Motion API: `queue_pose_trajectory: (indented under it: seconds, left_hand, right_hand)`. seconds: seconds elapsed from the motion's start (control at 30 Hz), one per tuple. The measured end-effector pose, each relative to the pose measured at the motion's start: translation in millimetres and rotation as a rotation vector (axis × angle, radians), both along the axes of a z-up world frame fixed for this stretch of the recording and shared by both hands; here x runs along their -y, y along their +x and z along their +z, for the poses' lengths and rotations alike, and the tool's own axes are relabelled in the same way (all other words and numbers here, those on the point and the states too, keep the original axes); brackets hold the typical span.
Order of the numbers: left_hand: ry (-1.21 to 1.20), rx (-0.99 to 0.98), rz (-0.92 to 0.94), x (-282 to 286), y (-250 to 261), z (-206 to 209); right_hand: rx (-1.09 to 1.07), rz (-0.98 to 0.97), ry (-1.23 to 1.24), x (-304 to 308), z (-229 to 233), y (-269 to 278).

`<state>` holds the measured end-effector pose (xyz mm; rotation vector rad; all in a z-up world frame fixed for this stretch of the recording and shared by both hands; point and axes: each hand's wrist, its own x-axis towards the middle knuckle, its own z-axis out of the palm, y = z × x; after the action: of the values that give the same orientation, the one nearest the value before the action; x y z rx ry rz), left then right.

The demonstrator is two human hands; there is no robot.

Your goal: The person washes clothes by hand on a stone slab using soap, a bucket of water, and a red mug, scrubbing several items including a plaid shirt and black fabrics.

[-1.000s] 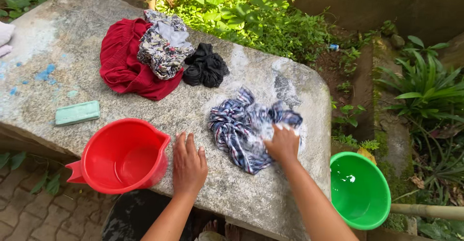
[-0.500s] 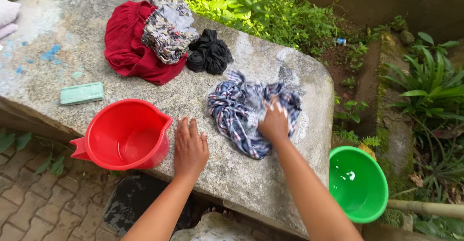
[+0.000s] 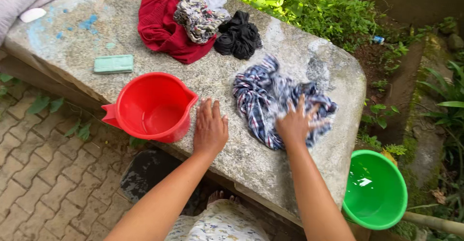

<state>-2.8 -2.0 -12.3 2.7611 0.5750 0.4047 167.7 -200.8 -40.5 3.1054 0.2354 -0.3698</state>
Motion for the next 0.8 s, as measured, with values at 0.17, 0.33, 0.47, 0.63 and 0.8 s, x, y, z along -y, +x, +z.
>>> queue_pose_trajectory:
  seconds: [0.17,0.33,0.47,0.63,0.8]
  left_hand:
    - [-0.015,-0.044,-0.007,-1,2,3]
    - [-0.051,0.018,-0.014,1,-2,2]
    - [-0.036,-0.012,0.008,-1,3,2]
    - [-0.006,-0.008,0.020,-3,5,3]
    - [-0.064,-0.009,0.015,0,0,6]
  right_hand:
    - [-0.033,0.053,0.119,-33,-28,134]
    - [0.143,0.262,0.347,9,-71,84]
    - [0.118,0.234,0.063,8,-7,12]
    - [-0.003,-0.011,0.092,-41,55,80]
    - [0.465,0.278,0.284,0,-29,92]
